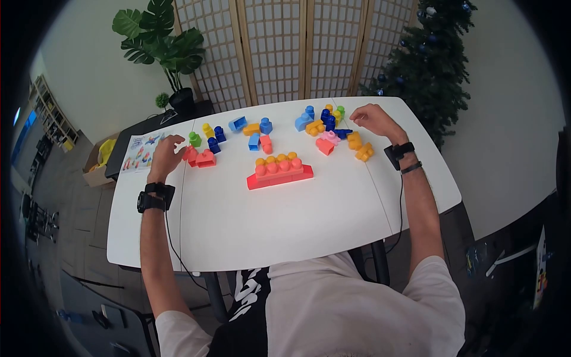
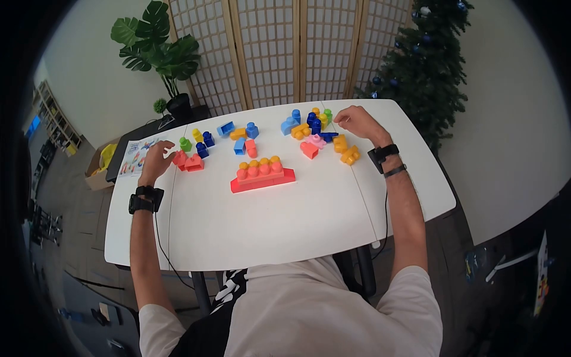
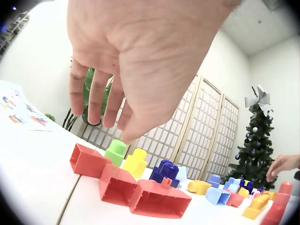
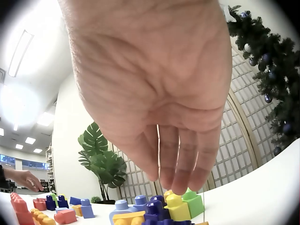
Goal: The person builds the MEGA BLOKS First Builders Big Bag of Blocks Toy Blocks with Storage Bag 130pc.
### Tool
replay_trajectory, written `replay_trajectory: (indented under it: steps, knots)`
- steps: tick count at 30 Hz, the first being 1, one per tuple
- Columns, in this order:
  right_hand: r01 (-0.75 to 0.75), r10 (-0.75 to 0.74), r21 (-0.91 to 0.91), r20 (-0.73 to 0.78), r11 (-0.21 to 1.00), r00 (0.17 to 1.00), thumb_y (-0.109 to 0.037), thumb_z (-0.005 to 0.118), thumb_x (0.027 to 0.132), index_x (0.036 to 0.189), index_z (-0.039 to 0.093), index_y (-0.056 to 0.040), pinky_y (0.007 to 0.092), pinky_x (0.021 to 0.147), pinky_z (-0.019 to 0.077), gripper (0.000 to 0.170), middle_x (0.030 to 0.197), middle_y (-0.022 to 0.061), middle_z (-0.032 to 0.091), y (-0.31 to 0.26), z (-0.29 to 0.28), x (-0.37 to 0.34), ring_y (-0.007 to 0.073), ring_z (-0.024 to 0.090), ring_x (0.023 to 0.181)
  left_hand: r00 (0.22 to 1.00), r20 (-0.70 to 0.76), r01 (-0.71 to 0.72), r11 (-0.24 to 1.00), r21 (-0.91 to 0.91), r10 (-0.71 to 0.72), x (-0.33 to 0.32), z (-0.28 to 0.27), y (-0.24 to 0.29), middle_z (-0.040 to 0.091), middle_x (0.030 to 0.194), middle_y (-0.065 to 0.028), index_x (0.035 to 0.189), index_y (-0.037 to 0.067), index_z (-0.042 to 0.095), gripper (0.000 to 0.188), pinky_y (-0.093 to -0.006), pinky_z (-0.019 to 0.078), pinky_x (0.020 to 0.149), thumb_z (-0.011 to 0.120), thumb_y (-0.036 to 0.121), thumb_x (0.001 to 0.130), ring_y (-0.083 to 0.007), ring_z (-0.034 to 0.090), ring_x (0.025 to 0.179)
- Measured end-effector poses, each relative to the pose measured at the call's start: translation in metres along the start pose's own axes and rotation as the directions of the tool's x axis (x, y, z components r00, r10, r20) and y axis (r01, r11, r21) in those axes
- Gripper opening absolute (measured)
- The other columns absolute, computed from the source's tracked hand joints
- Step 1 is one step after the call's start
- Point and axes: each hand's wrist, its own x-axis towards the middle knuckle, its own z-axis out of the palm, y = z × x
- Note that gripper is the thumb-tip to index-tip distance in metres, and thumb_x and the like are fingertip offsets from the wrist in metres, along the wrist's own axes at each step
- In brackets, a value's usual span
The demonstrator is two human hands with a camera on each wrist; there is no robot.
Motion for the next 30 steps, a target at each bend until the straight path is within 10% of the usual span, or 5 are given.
replay_trajectory:
  steps: [18, 24, 30]
  knots:
    - [0.146, -0.151, 0.047, 0.146, 0.988, 0.978, -0.010, 0.081, 0.088, 0.109, 0.078, 0.0018, 0.0344, 0.085, 0.0593, 0.024, 0.100, 0.0150, 0.078, -0.063, 0.050, 0.015, 0.0253, 0.075, 0.094, 0.979, 0.111, -0.139, 0.958, -0.251, 0.171, 0.033, -0.005, 0.096, 0.078, 0.098, -0.0138, 0.112, 0.001, 0.078, 0.025, -0.0353, 0.0606, 0.078, 0.080, 0.004, 0.088, -0.0240, 0.074, 0.084]
    - [0.191, -0.154, -0.283, 0.148, 0.940, 0.977, -0.013, 0.083, 0.083, 0.103, 0.076, 0.0025, 0.0424, 0.085, 0.0605, 0.026, 0.098, 0.0191, 0.076, -0.088, 0.092, 0.025, 0.0350, 0.074, 0.099, 0.808, 0.241, -0.473, 0.836, -0.280, 0.538, 0.037, 0.038, 0.176, 0.064, 0.141, -0.0097, 0.139, 0.012, 0.067, 0.058, -0.0448, 0.0495, 0.113, 0.074, -0.009, 0.085, -0.0345, 0.056, 0.134]
    - [0.212, -0.180, -0.491, 0.112, 0.845, 0.977, -0.005, 0.078, 0.081, 0.100, 0.077, 0.0023, 0.0460, 0.089, 0.0617, 0.020, 0.100, 0.0213, 0.076, -0.079, 0.115, 0.041, 0.0386, 0.074, 0.102, 0.650, 0.444, -0.656, 0.750, -0.083, 0.617, 0.051, 0.091, 0.204, 0.073, 0.127, -0.0062, 0.124, 0.012, 0.077, 0.047, -0.0390, 0.0538, 0.106, 0.077, -0.006, 0.081, -0.0292, 0.061, 0.124]
